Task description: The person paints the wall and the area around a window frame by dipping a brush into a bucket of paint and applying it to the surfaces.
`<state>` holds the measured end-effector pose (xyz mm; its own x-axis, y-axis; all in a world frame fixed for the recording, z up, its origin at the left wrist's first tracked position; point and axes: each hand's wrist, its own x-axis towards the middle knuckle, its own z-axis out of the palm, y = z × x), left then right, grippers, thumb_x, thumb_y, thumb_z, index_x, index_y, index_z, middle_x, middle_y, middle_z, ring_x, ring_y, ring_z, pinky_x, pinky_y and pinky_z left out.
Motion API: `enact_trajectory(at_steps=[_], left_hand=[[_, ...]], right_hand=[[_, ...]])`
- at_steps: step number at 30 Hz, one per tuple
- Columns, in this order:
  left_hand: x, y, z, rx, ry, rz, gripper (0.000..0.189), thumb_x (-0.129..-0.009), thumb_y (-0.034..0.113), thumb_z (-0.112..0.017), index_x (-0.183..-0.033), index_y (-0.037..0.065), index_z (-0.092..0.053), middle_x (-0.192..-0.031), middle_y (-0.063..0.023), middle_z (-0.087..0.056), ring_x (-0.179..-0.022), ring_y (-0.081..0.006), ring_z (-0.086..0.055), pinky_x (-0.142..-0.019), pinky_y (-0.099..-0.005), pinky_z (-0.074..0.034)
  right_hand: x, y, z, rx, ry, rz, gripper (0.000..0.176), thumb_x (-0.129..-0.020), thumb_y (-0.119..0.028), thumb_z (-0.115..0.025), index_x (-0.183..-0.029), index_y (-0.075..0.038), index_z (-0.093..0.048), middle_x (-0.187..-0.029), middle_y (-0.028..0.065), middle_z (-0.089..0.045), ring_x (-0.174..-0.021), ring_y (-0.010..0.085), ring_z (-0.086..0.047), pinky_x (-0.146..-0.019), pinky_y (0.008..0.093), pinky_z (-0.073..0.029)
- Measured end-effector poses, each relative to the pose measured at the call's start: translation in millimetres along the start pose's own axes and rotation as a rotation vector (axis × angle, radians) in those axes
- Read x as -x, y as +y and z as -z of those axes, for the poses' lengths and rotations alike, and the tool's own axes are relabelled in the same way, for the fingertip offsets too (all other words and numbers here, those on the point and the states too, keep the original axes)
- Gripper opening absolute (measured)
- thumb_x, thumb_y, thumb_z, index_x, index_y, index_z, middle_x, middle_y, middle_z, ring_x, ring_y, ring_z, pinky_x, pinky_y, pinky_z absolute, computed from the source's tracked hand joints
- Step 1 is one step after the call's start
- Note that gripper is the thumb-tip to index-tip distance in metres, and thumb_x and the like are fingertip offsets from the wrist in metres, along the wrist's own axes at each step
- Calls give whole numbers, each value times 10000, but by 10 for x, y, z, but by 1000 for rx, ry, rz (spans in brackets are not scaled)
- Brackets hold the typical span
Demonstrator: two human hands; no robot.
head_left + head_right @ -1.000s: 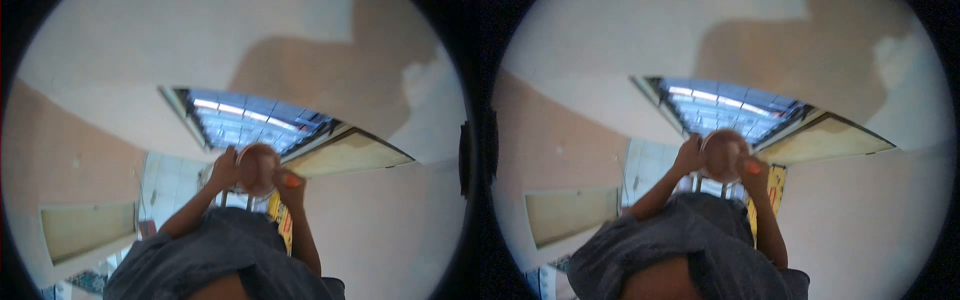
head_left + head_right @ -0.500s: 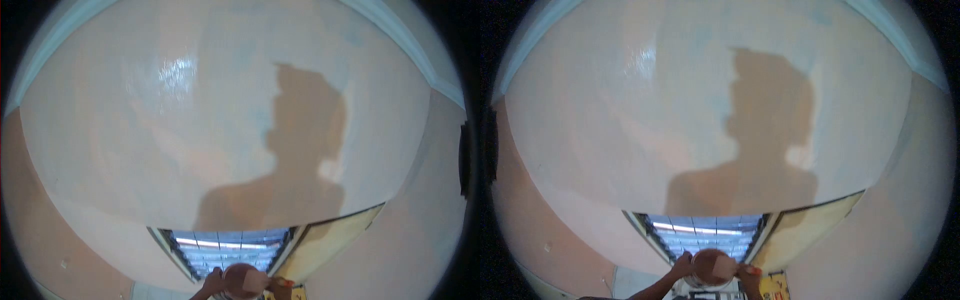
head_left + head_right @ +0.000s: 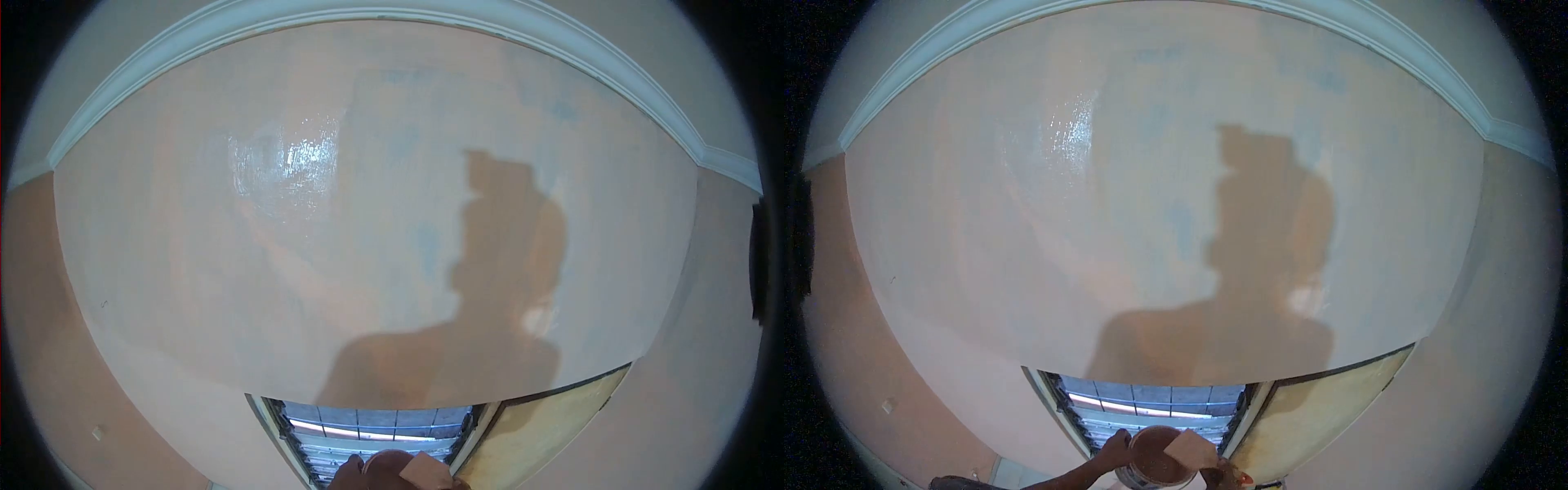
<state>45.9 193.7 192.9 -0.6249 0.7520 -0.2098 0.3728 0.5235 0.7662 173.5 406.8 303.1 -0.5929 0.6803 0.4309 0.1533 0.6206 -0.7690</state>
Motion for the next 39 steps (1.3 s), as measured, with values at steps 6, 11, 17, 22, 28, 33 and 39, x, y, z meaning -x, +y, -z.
enact_trajectory(at_steps=[6,11,17,22,28,33,39], left_hand=[[-68,-108,-23,26,17,-12,474,-674,307,-689,-993,6,-511,-961,-231,-628,-940,-388,-615,-791,-435,-477],[78,78,165,55,38,-34,473,-683,333,-721,-949,5,-506,-911,-242,-629,-890,-398,-619,-743,-436,-476],[157,108,254,138,72,-70,420,-694,271,-720,-908,2,-479,-806,-211,-604,-771,-369,-611,-673,-425,-468],[225,238,332,122,96,-79,392,-684,213,-707,-916,-4,-477,-796,-200,-599,-751,-354,-607,-659,-414,-466],[203,121,278,100,89,-89,387,-670,222,-695,-914,10,-483,-814,-212,-617,-783,-382,-620,-680,-433,-470],[216,122,277,98,89,-52,368,-685,229,-681,-903,12,-480,-826,-223,-628,-802,-400,-628,-684,-440,-477],[263,167,251,85,105,-61,398,-684,252,-696,-920,9,-487,-830,-229,-625,-815,-419,-622,-691,-450,-478]], right_hand=[[1809,230,-50,-1415,395,-650,268,-846,-196,-630,-1028,1,-616,-979,86,-652,-906,202,-627,-816,344,-526],[1644,242,18,-1408,308,-540,351,-859,-218,-640,-1140,-37,-533,-1130,102,-583,-1072,239,-561,-932,395,-472],[1166,-171,254,-1318,337,-432,284,-882,-204,-621,-1115,-64,-539,-1061,78,-583,-997,225,-579,-873,374,-500],[348,-545,689,-1007,353,-37,211,-860,-76,-636,-1056,-62,-559,-1044,74,-590,-993,198,-574,-806,377,-523],[-932,-1720,1440,-46,-16,888,132,-783,36,-681,-905,-4,-654,-938,130,-674,-899,228,-644,-820,332,-506],[-1558,-2658,1977,354,1,1023,126,-808,-15,-688,-933,-12,-672,-965,94,-683,-886,178,-656,-794,296,-518],[-1615,-3242,2355,541,283,1185,147,-815,-54,-688,-962,-45,-682,-907,62,-698,-822,164,-666,-752,274,-529]])
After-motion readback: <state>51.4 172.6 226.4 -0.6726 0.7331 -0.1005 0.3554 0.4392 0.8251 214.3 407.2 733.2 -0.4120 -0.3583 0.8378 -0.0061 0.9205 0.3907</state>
